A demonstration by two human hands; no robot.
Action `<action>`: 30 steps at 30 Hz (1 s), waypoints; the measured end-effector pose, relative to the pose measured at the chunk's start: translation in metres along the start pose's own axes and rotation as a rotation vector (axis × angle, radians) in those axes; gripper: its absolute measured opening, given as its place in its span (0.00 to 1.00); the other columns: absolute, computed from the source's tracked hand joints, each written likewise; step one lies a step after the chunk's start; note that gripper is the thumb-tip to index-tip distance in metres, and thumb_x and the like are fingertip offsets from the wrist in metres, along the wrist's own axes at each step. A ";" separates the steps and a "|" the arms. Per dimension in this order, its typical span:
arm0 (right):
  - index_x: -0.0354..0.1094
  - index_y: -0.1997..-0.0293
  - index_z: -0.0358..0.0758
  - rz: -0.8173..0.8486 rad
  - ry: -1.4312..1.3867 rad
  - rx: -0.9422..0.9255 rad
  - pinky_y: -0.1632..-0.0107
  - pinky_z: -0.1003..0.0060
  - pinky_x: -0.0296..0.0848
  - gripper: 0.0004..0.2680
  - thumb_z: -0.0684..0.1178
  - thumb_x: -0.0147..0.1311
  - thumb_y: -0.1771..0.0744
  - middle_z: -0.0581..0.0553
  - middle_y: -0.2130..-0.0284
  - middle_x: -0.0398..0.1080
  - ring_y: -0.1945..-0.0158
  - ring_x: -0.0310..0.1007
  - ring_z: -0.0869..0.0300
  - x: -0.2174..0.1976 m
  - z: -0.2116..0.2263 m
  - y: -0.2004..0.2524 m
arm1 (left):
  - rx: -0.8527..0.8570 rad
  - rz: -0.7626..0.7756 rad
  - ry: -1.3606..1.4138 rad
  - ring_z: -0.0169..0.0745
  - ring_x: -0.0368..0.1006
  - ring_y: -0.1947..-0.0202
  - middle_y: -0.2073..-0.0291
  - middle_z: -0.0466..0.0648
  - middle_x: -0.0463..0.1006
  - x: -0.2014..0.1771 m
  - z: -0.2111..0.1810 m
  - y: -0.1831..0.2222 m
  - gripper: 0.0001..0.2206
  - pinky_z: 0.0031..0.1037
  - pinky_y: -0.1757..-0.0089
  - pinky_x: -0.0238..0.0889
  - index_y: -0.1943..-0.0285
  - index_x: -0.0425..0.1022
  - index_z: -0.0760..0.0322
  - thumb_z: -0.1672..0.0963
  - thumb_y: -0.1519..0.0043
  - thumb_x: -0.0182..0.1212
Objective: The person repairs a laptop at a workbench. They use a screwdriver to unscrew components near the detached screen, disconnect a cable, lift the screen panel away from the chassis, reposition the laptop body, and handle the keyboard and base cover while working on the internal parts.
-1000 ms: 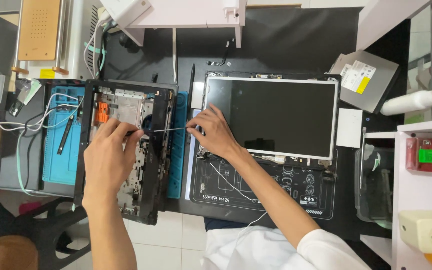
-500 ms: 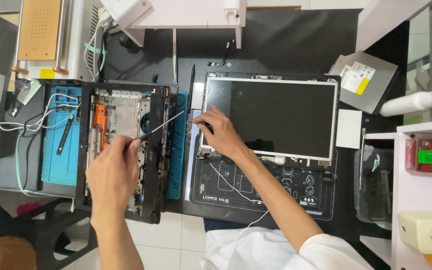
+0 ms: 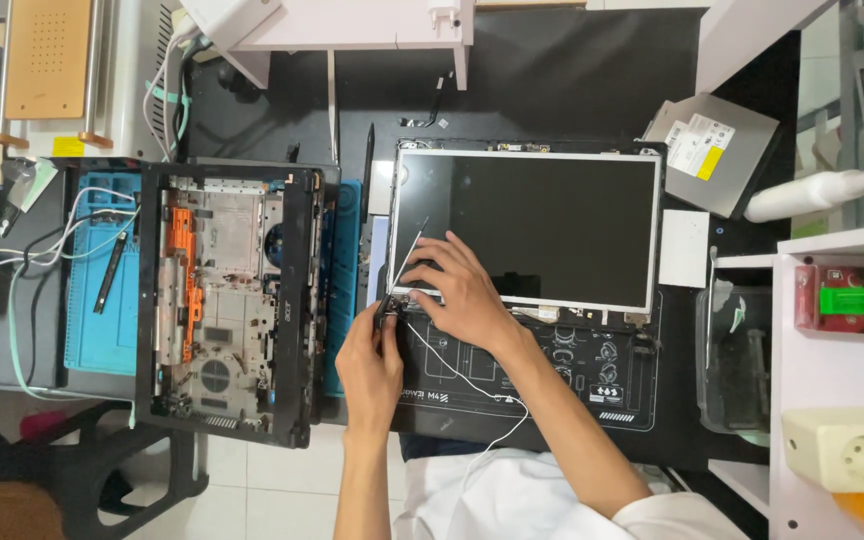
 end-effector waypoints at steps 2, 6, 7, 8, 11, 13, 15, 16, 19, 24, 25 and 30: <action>0.76 0.59 0.41 0.002 0.007 0.001 0.25 0.46 0.51 0.05 0.43 0.62 0.37 0.47 0.49 0.72 0.33 0.64 0.51 -0.001 0.002 0.001 | -0.011 0.002 0.015 0.48 0.77 0.69 0.60 0.58 0.81 -0.003 0.000 -0.002 0.10 0.31 0.66 0.69 0.46 0.76 0.71 0.61 0.35 0.61; 0.76 0.59 0.43 0.012 0.024 0.013 0.25 0.46 0.50 0.05 0.43 0.63 0.37 0.48 0.48 0.72 0.32 0.63 0.51 0.000 0.001 0.000 | -0.056 0.009 0.060 0.40 0.72 0.75 0.64 0.54 0.81 -0.013 0.000 -0.012 0.09 0.27 0.70 0.65 0.47 0.77 0.70 0.62 0.35 0.61; 0.76 0.59 0.43 0.014 0.020 0.014 0.25 0.46 0.50 0.05 0.43 0.63 0.37 0.48 0.48 0.72 0.32 0.63 0.51 0.001 0.002 0.004 | -0.059 0.010 0.057 0.40 0.72 0.75 0.64 0.54 0.81 -0.016 0.000 -0.010 0.09 0.27 0.70 0.65 0.47 0.77 0.70 0.62 0.35 0.61; 0.76 0.59 0.44 0.014 0.018 0.012 0.25 0.46 0.50 0.05 0.43 0.63 0.37 0.48 0.48 0.71 0.32 0.63 0.51 0.001 0.002 0.002 | -0.033 -0.003 0.083 0.38 0.72 0.74 0.64 0.53 0.81 -0.019 -0.002 -0.012 0.09 0.26 0.69 0.65 0.47 0.77 0.70 0.62 0.35 0.61; 0.76 0.59 0.43 0.007 0.016 0.001 0.25 0.46 0.50 0.05 0.45 0.61 0.36 0.47 0.49 0.71 0.32 0.63 0.50 -0.001 0.003 0.000 | -0.005 -0.021 0.137 0.35 0.72 0.72 0.65 0.52 0.80 -0.024 -0.009 -0.013 0.08 0.25 0.69 0.65 0.48 0.77 0.70 0.62 0.35 0.60; 0.76 0.59 0.42 0.000 0.015 -0.003 0.26 0.45 0.49 0.04 0.46 0.60 0.35 0.46 0.49 0.72 0.32 0.63 0.50 0.001 0.000 0.002 | -0.005 -0.021 0.164 0.34 0.72 0.72 0.65 0.51 0.80 -0.023 -0.012 -0.012 0.08 0.25 0.69 0.66 0.48 0.76 0.70 0.62 0.35 0.60; 0.76 0.58 0.41 -0.004 -0.008 0.037 0.23 0.46 0.49 0.06 0.48 0.54 0.30 0.48 0.54 0.74 0.31 0.64 0.52 0.007 -0.010 0.004 | 0.042 -0.019 0.134 0.38 0.71 0.73 0.67 0.52 0.79 -0.019 -0.020 -0.011 0.08 0.27 0.69 0.65 0.49 0.77 0.70 0.62 0.36 0.61; 0.76 0.58 0.41 -0.004 -0.008 0.037 0.23 0.46 0.49 0.06 0.48 0.54 0.30 0.48 0.54 0.74 0.31 0.64 0.52 0.005 -0.009 0.005 | 0.041 -0.019 0.133 0.38 0.71 0.73 0.67 0.52 0.79 -0.017 -0.022 -0.010 0.08 0.27 0.69 0.65 0.49 0.77 0.70 0.62 0.36 0.61; 0.76 0.60 0.40 -0.002 -0.068 0.002 0.25 0.44 0.45 0.07 0.49 0.53 0.31 0.46 0.58 0.74 0.32 0.62 0.49 -0.002 0.000 0.003 | 0.188 -0.016 0.082 0.45 0.72 0.72 0.68 0.53 0.76 -0.011 -0.042 -0.006 0.08 0.30 0.67 0.64 0.50 0.77 0.69 0.63 0.36 0.62; 0.74 0.61 0.38 0.067 -0.111 -0.010 0.25 0.43 0.43 0.04 0.45 0.53 0.32 0.46 0.59 0.75 0.33 0.64 0.52 0.002 -0.002 0.002 | 0.366 0.008 -0.017 0.54 0.70 0.68 0.71 0.54 0.70 0.000 -0.055 -0.002 0.11 0.38 0.64 0.62 0.50 0.77 0.66 0.65 0.41 0.61; 0.74 0.61 0.38 0.067 -0.110 -0.010 0.25 0.43 0.43 0.04 0.45 0.53 0.32 0.46 0.59 0.75 0.33 0.64 0.52 0.003 -0.004 0.003 | 0.366 0.008 -0.016 0.54 0.70 0.68 0.71 0.54 0.70 -0.001 -0.058 -0.002 0.11 0.38 0.64 0.62 0.50 0.77 0.66 0.65 0.41 0.61; 0.74 0.60 0.37 0.044 -0.246 0.157 0.24 0.46 0.47 0.03 0.42 0.58 0.34 0.47 0.67 0.77 0.52 0.78 0.56 -0.002 -0.014 0.004 | 0.397 0.064 -0.047 0.52 0.69 0.69 0.72 0.52 0.71 0.001 -0.065 0.002 0.14 0.38 0.64 0.62 0.49 0.78 0.65 0.65 0.43 0.63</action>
Point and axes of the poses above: each hand's wrist, its own y-axis away from the middle knuckle, its own x-axis out of the palm, z = x × y, the point moved 10 cm from there along -y, towards the middle knuckle
